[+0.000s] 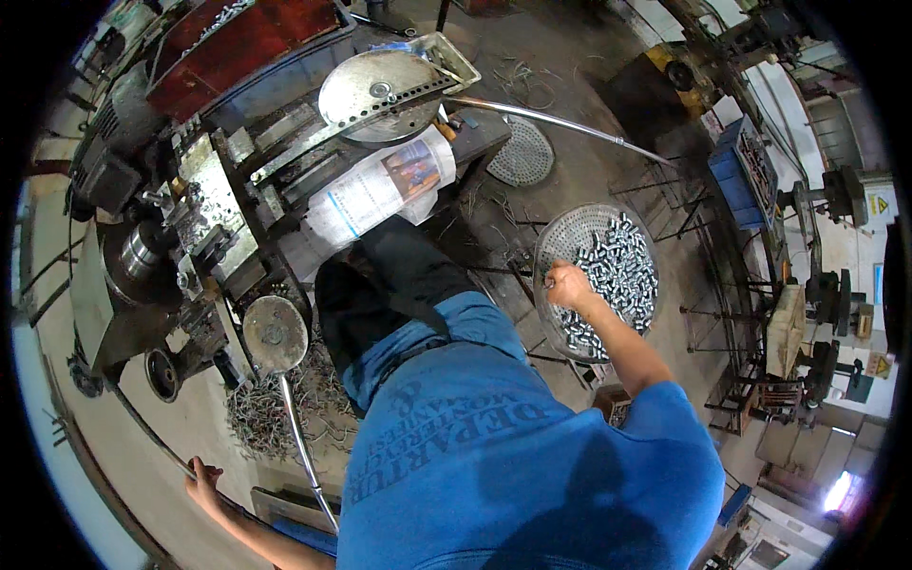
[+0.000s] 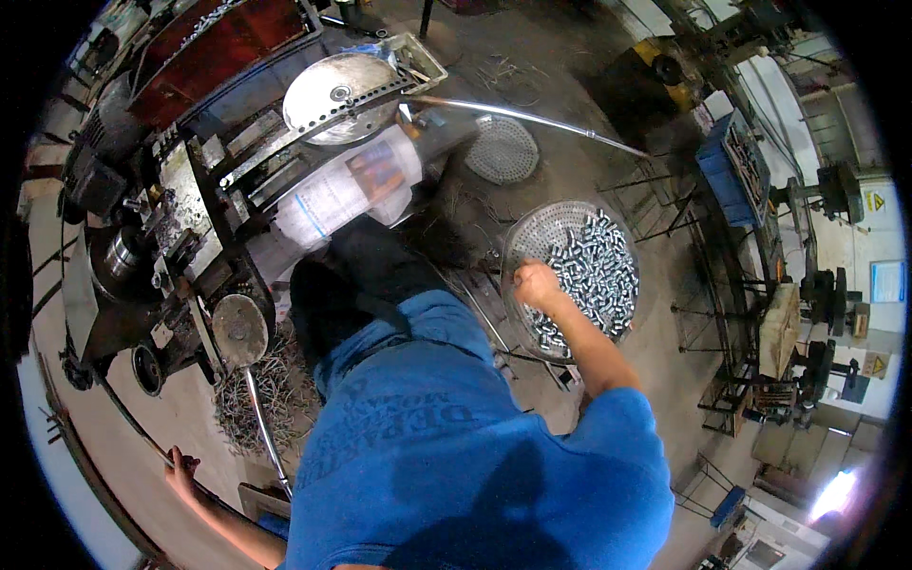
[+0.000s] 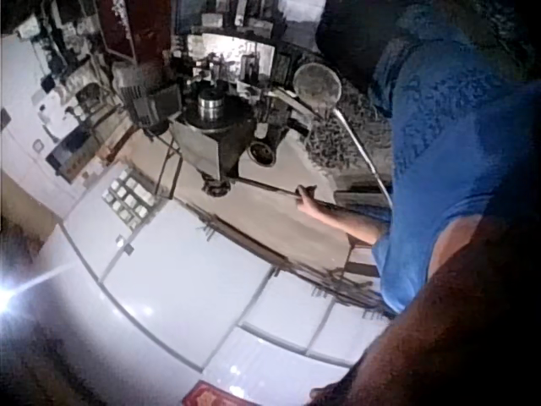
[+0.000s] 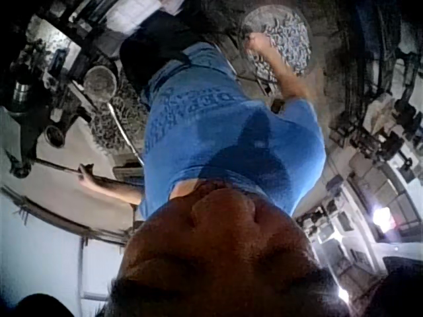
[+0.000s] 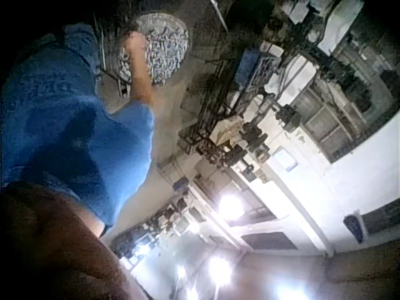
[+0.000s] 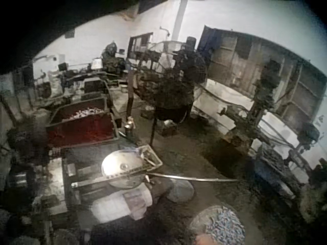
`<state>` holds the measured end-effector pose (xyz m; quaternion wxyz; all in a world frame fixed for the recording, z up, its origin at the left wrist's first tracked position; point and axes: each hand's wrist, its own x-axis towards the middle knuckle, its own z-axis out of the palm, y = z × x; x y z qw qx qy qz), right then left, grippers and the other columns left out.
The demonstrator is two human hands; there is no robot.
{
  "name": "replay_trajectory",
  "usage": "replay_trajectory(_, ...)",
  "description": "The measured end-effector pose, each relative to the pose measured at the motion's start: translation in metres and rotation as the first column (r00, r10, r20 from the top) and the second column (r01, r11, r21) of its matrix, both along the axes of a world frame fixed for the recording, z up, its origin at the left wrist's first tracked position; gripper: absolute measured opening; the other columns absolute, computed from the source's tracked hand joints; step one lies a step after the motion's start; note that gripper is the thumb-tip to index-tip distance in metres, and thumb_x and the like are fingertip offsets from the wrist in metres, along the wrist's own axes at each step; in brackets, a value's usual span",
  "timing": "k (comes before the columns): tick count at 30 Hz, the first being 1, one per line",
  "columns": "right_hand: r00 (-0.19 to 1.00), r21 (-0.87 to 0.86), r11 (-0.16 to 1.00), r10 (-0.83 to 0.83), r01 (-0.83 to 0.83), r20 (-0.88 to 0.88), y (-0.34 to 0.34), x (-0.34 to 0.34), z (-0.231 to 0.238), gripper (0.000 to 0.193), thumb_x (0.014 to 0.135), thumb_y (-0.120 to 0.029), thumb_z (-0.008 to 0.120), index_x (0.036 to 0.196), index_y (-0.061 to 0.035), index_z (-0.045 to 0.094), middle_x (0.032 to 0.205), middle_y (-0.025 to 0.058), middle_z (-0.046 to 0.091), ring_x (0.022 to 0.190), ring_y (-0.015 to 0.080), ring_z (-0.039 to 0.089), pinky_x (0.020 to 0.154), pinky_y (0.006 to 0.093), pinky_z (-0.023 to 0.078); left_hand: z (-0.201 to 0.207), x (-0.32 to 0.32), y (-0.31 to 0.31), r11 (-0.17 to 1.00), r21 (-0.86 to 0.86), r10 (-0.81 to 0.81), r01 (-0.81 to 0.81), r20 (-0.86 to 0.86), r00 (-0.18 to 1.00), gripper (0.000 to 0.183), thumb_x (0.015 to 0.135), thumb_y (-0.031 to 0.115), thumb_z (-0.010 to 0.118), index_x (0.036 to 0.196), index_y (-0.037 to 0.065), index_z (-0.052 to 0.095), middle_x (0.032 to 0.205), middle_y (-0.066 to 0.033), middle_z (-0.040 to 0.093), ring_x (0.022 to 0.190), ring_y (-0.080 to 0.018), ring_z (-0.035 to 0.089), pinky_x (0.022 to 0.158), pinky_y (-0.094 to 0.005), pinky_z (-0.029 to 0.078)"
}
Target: The person places small metal components into a machining tool, pulls levers to engage the process, and then moves the finished pieces into a wire basket.
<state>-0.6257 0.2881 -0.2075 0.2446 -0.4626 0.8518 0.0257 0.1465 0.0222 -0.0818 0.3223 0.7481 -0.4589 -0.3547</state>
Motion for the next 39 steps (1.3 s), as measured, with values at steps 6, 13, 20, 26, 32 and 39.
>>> replay_trajectory(6,0.999,-0.051,0.998,0.035,-0.034,0.016,-0.007,-0.007,0.008,0.025,0.059,-0.015,0.064,0.081,-0.0073,0.069,0.099,0.0130,0.059,0.091,0.0300,0.059,0.080,0.0352,0.048,-0.012,0.023,-0.007,0.999,0.041,-0.035,0.031,0.116,0.993,0.036,0.086,0.025,0.062,0.103,-0.006,0.055,0.060,-0.0075,0.055,0.054,-0.0151,0.057,0.051,-0.0301,0.050)
replay_trajectory(13,0.883,-0.635,0.772,0.298,0.000,0.362,-0.117,0.039,0.119,0.034,0.057,-0.009,0.059,0.089,-0.0060,0.070,0.102,0.0150,0.060,0.091,0.0277,0.060,0.080,0.0316,0.048,0.110,-0.125,0.008,0.954,-0.054,-0.194,0.294,0.635,0.747,0.040,0.086,0.017,0.059,0.122,0.000,0.051,0.096,-0.0125,0.064,0.085,-0.0153,0.060,0.072,-0.0293,0.049)
replay_trajectory(20,0.362,-0.920,0.375,0.877,-0.109,0.315,-0.247,0.190,0.208,0.038,0.054,-0.010,0.057,0.091,-0.0035,0.068,0.103,0.0122,0.061,0.091,0.0261,0.055,0.082,0.0334,0.044,0.108,-0.315,-0.016,0.737,-0.307,-0.671,0.602,-0.438,0.599,0.031,0.092,0.020,0.052,0.107,-0.007,0.056,0.079,-0.0099,0.065,0.071,-0.0142,0.061,0.066,-0.0275,0.050)
replay_trajectory(26,0.290,-0.973,0.194,0.945,-0.128,0.150,-0.266,0.240,0.220,0.037,0.056,-0.016,0.057,0.089,-0.0041,0.069,0.104,0.0120,0.061,0.087,0.0251,0.054,0.077,0.0334,0.044,0.083,-0.349,0.000,0.770,-0.360,-0.484,0.527,-0.868,0.114,0.038,0.095,0.032,0.044,0.089,-0.003,0.057,0.075,-0.0116,0.063,0.063,-0.0181,0.062,0.061,-0.0266,0.050)
replay_trajectory(32,0.390,-0.942,0.046,0.916,-0.333,-0.093,-0.265,0.252,0.215,0.036,0.054,-0.015,0.058,0.086,-0.0034,0.067,0.097,0.0130,0.061,0.082,0.0279,0.056,0.073,0.0358,0.046,0.079,-0.337,-0.003,0.788,-0.334,-0.598,0.518,-0.617,0.511,0.035,0.090,0.033,0.055,0.080,-0.001,0.060,0.062,-0.0051,0.058,0.054,-0.0115,0.056,0.050,-0.0246,0.044)
replay_trajectory(39,0.299,-0.880,-0.048,0.931,-0.472,-0.210,-0.277,0.259,0.227,0.033,0.049,-0.007,0.058,0.080,-0.0034,0.065,0.088,0.0107,0.061,0.075,0.0280,0.056,0.067,0.0359,0.049,0.104,-0.322,-0.012,0.723,-0.291,-0.683,0.627,-0.159,0.713,0.040,0.084,0.036,0.062,0.070,-0.002,0.065,0.055,-0.0030,0.056,0.055,-0.0068,0.051,0.051,-0.0247,0.041)
